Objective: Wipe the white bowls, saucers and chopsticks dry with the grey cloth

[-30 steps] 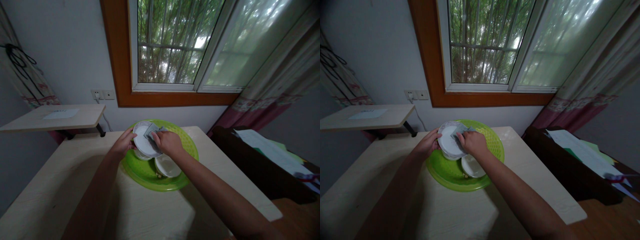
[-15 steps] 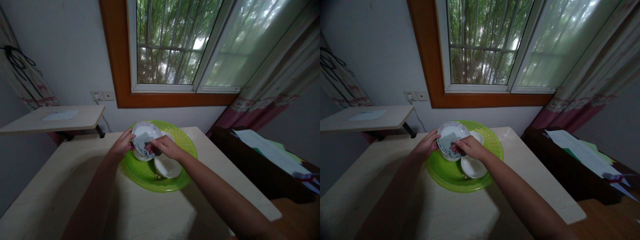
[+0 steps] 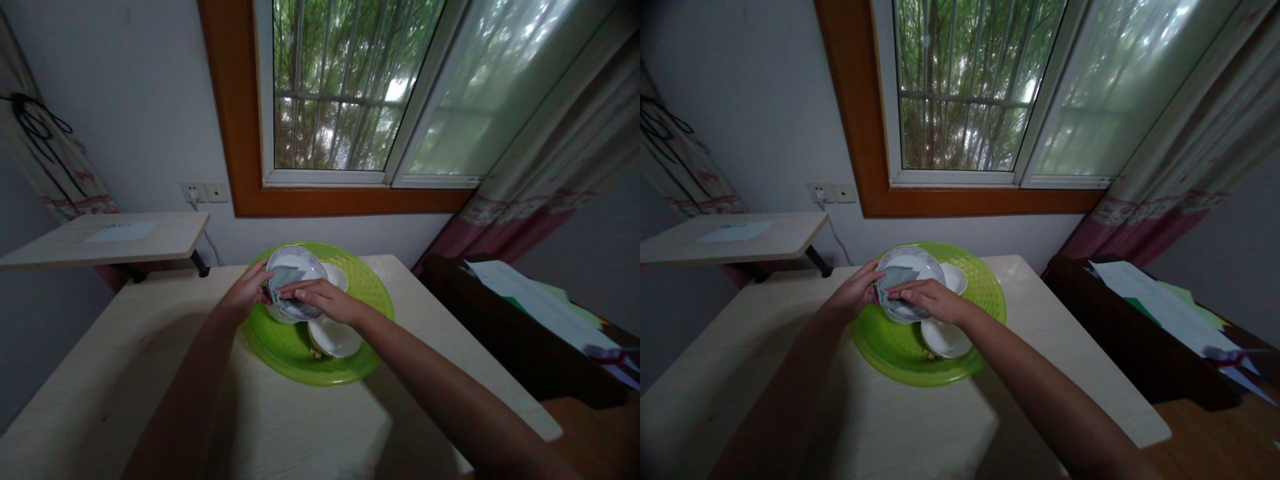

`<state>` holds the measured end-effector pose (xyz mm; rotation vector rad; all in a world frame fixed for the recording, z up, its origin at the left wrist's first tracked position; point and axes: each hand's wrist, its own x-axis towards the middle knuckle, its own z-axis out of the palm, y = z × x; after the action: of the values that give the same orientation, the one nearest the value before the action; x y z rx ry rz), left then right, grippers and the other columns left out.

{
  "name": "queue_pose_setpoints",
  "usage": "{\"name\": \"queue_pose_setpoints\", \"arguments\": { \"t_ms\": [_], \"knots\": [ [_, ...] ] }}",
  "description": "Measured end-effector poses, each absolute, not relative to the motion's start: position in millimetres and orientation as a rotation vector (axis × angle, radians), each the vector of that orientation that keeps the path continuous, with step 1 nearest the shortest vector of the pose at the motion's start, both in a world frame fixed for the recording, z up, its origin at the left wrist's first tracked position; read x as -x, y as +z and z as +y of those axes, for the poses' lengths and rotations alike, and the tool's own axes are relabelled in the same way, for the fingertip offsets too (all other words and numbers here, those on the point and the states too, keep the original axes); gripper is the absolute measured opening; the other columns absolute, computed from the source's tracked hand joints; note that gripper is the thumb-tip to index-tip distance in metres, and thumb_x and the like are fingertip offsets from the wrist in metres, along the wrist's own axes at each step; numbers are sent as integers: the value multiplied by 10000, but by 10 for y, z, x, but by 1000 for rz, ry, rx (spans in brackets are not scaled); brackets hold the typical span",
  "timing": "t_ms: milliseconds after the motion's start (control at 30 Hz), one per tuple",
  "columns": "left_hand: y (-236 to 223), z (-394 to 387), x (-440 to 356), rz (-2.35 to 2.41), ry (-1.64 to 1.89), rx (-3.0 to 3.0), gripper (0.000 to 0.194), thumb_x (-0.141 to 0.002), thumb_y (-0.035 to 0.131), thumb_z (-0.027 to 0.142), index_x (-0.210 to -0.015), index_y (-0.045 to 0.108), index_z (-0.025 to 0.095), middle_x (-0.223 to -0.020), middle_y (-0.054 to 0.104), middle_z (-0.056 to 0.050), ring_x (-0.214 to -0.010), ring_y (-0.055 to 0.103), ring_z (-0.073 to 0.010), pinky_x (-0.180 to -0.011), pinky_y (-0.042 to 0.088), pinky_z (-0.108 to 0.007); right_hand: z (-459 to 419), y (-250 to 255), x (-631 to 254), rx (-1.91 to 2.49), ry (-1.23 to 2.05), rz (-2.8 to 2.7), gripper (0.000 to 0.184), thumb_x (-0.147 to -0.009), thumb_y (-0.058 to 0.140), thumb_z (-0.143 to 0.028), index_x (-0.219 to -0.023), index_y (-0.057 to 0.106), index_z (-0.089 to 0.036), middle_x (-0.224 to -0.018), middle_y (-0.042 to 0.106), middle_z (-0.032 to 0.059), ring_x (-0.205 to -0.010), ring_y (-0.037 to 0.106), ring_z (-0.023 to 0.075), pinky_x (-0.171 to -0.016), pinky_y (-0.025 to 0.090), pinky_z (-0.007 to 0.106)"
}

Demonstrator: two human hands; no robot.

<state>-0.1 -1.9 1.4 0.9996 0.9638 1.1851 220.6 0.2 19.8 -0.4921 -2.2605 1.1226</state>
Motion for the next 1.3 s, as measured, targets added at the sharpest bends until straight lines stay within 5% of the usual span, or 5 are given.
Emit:
{"name": "queue_pose_setpoints", "arguments": {
  "t_ms": [233, 567, 933, 1300],
  "knots": [
    [-89, 40, 54, 889, 1171, -1006, 515, -791, 716, 310, -1277, 611, 173, -882, 688, -45, -547, 573, -119, -450, 410, -216, -19, 205, -2157, 438, 652, -2531, 427, -1072, 396, -325, -1483, 506, -299, -1559, 479, 53, -1448, 436, 185, -1214, 336, 454],
    [-92, 23, 57, 888, 1121, -1049, 505, -811, 694, 312, -1286, 611, 166, -751, 630, -8, -517, 552, -125, -417, 402, -215, 66, 99, -2127, 639, 177, -2563, 544, -1069, 379, -403, -1558, 386, -164, -1620, 362, 117, -1532, 277, 225, -1256, 264, 475],
    [-81, 34, 37, 960, 1192, -985, 503, -805, 640, 261, -1293, 582, 154, -716, 613, 6, -491, 547, -116, -411, 379, -202, 149, 63, -2144, 1171, -178, -2321, 466, -1074, 339, -334, -1302, 667, -94, -1413, 618, 141, -1268, 574, 275, -1137, 408, 433],
    [-9, 23, -5, 1048, 1310, -921, 494, -787, 622, 205, -1274, 590, 127, -758, 627, -13, -512, 566, -119, -430, 415, -208, 176, 135, -2222, 1597, -320, -2348, 367, -1019, 463, -348, -968, 767, -149, -995, 749, 131, -885, 668, 241, -787, 459, 326]
  ]
}}
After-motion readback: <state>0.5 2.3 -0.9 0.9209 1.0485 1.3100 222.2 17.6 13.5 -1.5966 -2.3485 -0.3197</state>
